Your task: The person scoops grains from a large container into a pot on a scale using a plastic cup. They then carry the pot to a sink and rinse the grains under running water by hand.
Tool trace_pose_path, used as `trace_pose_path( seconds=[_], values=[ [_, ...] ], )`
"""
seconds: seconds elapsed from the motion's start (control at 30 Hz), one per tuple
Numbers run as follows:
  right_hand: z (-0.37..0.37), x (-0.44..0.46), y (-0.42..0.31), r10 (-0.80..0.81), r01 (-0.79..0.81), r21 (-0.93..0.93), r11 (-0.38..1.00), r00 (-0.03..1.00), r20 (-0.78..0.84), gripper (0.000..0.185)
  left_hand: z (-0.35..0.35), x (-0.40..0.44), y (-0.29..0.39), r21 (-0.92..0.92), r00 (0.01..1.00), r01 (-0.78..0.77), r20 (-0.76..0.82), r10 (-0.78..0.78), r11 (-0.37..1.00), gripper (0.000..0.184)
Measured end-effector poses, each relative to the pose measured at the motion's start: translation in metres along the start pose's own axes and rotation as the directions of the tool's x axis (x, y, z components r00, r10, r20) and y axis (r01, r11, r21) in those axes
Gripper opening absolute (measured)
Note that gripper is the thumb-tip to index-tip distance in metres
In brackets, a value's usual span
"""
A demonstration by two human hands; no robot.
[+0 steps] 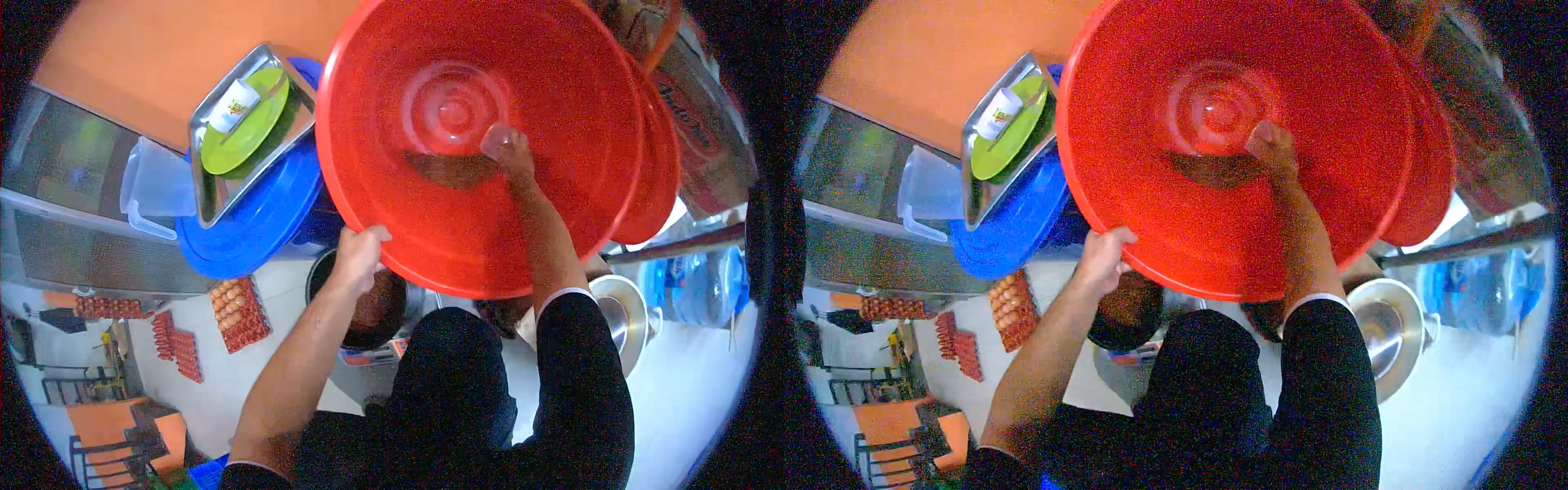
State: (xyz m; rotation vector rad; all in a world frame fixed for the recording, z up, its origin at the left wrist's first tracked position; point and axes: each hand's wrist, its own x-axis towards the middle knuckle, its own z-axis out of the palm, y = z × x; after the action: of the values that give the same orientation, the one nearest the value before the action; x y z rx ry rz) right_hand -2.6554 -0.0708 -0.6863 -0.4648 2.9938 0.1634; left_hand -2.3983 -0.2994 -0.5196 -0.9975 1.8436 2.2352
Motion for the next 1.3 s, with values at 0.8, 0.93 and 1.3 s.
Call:
trace_pose_path(
  seconds=[0.8,0.93,1.3],
  values=[
    [0.072,0.089,-0.128,0.189,-0.133,0.587,0.799,0.981,-0.035,0.06,-0.008,-0.004,-0.042,0.175,0.993,-0.076,0.106,0.058,0.982,0.054],
    [0.118,0.128,-0.133,0.07,0.226,0.847,0.482,0.953,-0.294,0.052,-0.007,-0.011,-0.042,0.208,0.991,-0.111,0.103,0.091,0.972,0.048],
    [0.006,0.03,-0.155,0.015,-0.238,0.8,-0.55,0.956,0.295,0.048,0.012,-0.008,-0.016,0.217,0.987,-0.135,0.113,0.113,0.967,0.035]
  ],
)
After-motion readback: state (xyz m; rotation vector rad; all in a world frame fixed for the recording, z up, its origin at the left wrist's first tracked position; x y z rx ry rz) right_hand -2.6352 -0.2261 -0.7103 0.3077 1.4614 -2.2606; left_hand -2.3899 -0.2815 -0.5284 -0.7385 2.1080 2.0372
